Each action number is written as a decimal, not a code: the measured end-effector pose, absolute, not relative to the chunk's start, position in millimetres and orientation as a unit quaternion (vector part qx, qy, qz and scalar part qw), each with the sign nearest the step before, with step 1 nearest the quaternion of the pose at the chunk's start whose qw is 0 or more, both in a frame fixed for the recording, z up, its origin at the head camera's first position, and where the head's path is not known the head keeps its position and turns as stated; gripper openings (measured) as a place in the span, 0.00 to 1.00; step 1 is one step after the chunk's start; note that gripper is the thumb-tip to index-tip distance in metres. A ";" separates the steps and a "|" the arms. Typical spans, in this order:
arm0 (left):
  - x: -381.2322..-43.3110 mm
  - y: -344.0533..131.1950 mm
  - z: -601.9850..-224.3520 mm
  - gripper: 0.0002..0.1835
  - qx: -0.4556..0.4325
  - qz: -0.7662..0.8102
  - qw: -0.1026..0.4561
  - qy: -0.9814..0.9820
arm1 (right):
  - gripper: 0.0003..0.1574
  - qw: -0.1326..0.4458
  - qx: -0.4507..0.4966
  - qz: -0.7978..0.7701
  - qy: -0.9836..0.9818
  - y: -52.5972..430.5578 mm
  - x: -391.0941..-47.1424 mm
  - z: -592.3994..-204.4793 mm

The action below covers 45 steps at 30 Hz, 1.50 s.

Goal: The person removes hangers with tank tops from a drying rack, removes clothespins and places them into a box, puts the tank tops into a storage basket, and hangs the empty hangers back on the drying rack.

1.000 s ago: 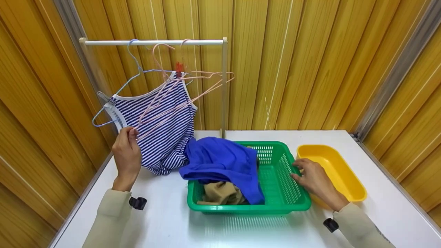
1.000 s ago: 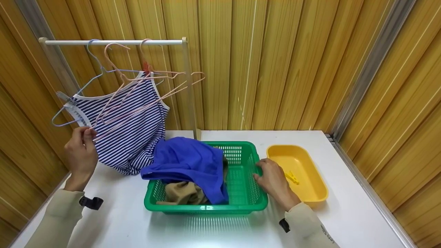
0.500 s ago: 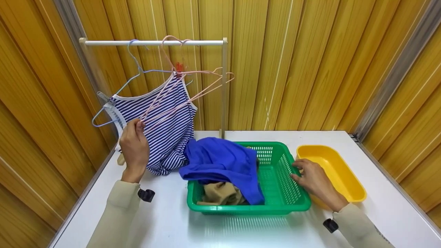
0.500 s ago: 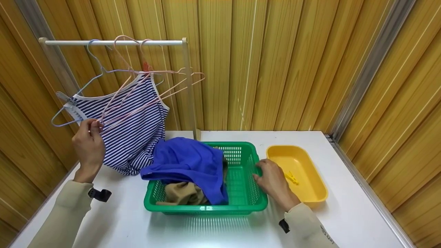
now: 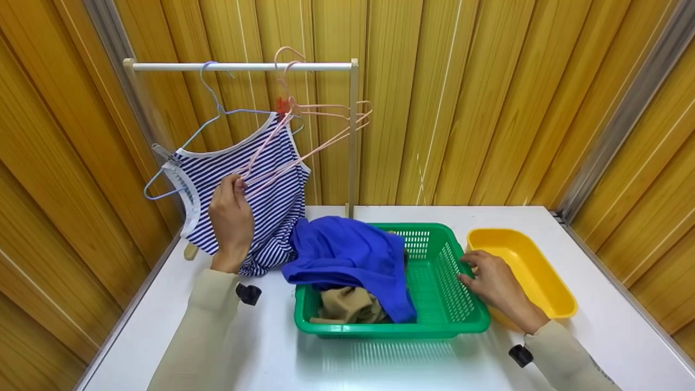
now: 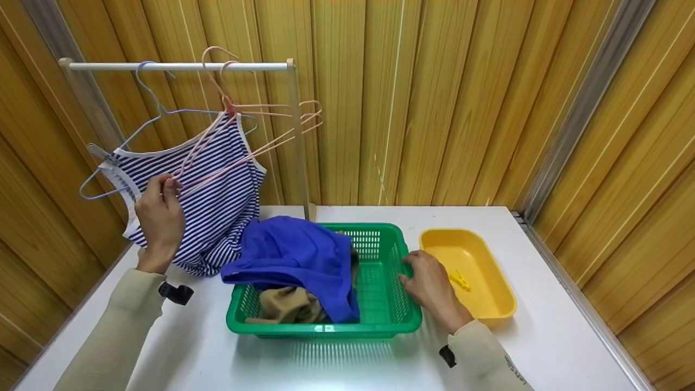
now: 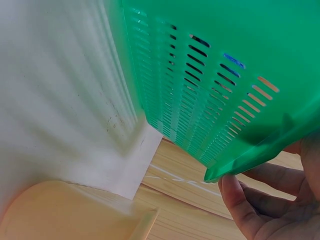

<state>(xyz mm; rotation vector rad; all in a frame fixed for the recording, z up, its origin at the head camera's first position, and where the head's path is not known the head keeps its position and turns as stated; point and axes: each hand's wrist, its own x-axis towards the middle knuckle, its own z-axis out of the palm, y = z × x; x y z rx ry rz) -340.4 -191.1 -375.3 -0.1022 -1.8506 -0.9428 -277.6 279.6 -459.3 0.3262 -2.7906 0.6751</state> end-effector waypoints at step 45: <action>-351.4 -174.4 -379.0 0.14 -0.051 -0.359 0.494 -0.790 | 0.22 0.115 0.106 0.234 -0.960 280.3 -277.4 -459.3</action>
